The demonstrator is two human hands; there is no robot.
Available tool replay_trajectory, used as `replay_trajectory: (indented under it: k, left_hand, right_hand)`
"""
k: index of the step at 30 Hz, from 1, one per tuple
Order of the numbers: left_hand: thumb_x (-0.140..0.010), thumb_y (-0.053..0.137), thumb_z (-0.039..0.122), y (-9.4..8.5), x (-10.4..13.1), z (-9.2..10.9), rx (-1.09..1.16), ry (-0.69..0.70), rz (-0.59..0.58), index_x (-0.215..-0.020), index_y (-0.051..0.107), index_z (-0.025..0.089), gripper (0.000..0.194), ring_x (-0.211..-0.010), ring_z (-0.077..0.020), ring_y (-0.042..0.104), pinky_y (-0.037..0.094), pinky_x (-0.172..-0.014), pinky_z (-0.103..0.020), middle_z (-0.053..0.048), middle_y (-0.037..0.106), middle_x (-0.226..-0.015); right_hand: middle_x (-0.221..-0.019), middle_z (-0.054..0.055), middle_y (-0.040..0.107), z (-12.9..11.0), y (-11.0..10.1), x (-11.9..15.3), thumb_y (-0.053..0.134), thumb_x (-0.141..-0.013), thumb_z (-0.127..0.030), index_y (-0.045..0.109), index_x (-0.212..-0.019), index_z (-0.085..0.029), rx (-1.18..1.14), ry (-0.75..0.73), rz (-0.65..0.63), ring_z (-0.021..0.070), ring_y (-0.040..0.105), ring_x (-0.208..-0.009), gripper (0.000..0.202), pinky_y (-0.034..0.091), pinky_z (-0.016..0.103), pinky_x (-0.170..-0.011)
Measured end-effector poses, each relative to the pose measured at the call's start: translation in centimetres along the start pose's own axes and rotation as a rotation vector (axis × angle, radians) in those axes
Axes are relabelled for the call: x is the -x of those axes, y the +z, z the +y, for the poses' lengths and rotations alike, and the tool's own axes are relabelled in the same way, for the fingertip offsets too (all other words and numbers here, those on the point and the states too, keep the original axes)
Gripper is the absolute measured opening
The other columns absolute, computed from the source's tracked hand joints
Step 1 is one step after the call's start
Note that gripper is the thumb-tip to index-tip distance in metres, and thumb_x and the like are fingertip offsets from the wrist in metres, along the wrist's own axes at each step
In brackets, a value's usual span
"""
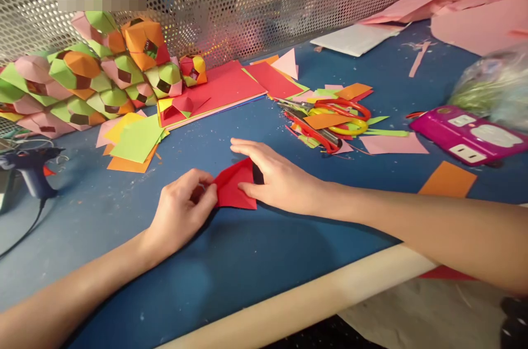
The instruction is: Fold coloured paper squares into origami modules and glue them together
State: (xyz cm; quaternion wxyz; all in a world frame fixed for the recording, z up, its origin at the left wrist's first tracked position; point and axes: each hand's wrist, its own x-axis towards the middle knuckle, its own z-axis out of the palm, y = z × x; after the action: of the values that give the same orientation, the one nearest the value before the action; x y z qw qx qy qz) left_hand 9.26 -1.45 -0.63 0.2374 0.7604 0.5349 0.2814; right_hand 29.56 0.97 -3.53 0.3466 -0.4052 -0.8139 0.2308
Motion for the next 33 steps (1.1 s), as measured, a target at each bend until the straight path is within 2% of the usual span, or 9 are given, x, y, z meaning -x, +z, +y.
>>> replay_trajectory:
  k: [2, 4, 7, 9, 14, 17, 22, 25, 33]
  left_hand:
    - [-0.083, 0.051, 0.025, -0.2, -0.2, 0.0, 0.174, -0.115, 0.015, -0.078, 0.051, 0.020, 0.008, -0.044, -0.0099, 0.052, 0.040, -0.045, -0.020, 0.005, 0.055, -0.050]
    - [-0.084, 0.050, 0.026, -0.3, -0.3, 0.1, 0.414, -0.212, 0.002, -0.078, 0.047, 0.020, 0.009, -0.042, -0.0117, 0.054, 0.043, -0.044, -0.022, 0.006, 0.055, -0.046]
    - [-0.083, 0.050, 0.025, -0.1, -0.3, 0.2, 0.712, -0.305, -0.086, -0.080, 0.043, 0.020, 0.009, -0.043, -0.0141, 0.057, 0.045, -0.043, -0.024, 0.004, 0.058, -0.050]
    - [-0.083, 0.051, 0.025, 0.1, -0.4, 0.1, 0.766, -0.337, -0.128, -0.083, 0.043, 0.020, 0.009, -0.046, -0.0143, 0.059, 0.046, -0.044, -0.024, 0.003, 0.060, -0.054]
    - [-0.077, 0.060, 0.025, 0.0, -1.1, -0.8, 0.469, -0.264, 0.003, -0.096, 0.047, 0.020, 0.023, -0.047, -0.0083, 0.052, 0.041, -0.045, -0.019, 0.006, 0.056, -0.061]
    - [-0.076, 0.060, 0.024, -0.1, -1.4, -1.5, 0.278, -0.180, 0.050, -0.092, 0.053, 0.019, 0.018, -0.054, -0.0087, 0.052, 0.042, -0.050, -0.020, 0.004, 0.055, -0.067]
    - [-0.075, 0.056, 0.020, -0.4, -1.6, -2.2, 0.037, -0.076, 0.039, -0.080, 0.055, 0.018, 0.005, -0.064, -0.0114, 0.054, 0.044, -0.059, -0.023, 0.002, 0.059, -0.071]
    - [-0.073, 0.054, 0.017, -0.7, -1.8, -2.4, -0.078, -0.067, 0.014, -0.075, 0.055, 0.018, 0.003, -0.066, -0.0119, 0.054, 0.043, -0.061, -0.024, 0.002, 0.060, -0.072]
    - [-0.075, 0.051, 0.015, -0.8, -1.9, -2.8, -0.118, -0.011, -0.053, -0.081, 0.058, 0.018, 0.010, -0.075, -0.0146, 0.057, 0.045, -0.069, -0.028, 0.000, 0.063, -0.082]
  right_hand:
    - [-0.143, 0.013, 0.033, 0.0, -0.1, -0.2, 0.061, -0.073, -0.016, 0.036, -0.131, -0.018, -0.041, 0.054, 0.062, 0.0235, 0.031, -0.133, 0.063, 0.031, 0.044, -0.109]
    - [-0.143, 0.013, 0.034, 0.1, -0.2, -0.4, 0.063, -0.073, -0.021, 0.031, -0.133, -0.021, -0.156, 0.148, 0.120, 0.0247, 0.037, -0.129, 0.068, 0.037, 0.045, -0.104]
    - [-0.122, 0.013, 0.052, 0.5, -0.3, -0.8, 0.060, -0.076, -0.025, 0.033, -0.128, -0.019, -0.428, 0.285, 0.084, 0.0217, 0.059, -0.102, 0.059, 0.051, 0.041, -0.085]
    - [-0.101, 0.008, 0.060, 0.7, -0.3, -1.0, 0.056, -0.078, -0.022, 0.038, -0.122, -0.017, -0.549, 0.322, 0.019, 0.0171, 0.062, -0.084, 0.049, 0.053, 0.036, -0.075]
    - [-0.090, 0.003, 0.058, 0.4, -0.7, -0.9, 0.053, -0.077, -0.015, 0.040, -0.120, -0.017, -0.531, 0.252, -0.024, 0.0121, 0.059, -0.075, 0.045, 0.051, 0.028, -0.069]
    - [-0.088, 0.002, 0.055, 0.2, -0.8, -0.8, 0.055, -0.076, -0.014, 0.041, -0.122, -0.016, -0.459, 0.212, -0.004, 0.0114, 0.057, -0.075, 0.048, 0.051, 0.028, -0.071]
    - [-0.087, 0.003, 0.059, 0.5, -0.6, -0.7, 0.059, -0.073, -0.014, 0.036, -0.130, -0.015, -0.331, 0.195, -0.018, 0.0137, 0.058, -0.078, 0.061, 0.050, 0.031, -0.075]
    - [-0.088, 0.003, 0.060, 0.7, -0.6, -0.4, 0.055, -0.073, -0.009, 0.038, -0.130, -0.016, -0.173, 0.097, -0.035, 0.0129, 0.058, -0.077, 0.059, 0.051, 0.029, -0.074]
    - [-0.109, 0.007, 0.063, 0.7, -0.3, 0.1, 0.043, -0.077, -0.003, 0.039, -0.130, -0.016, 0.015, -0.139, -0.099, 0.0165, 0.057, -0.103, 0.055, 0.046, 0.036, -0.093]
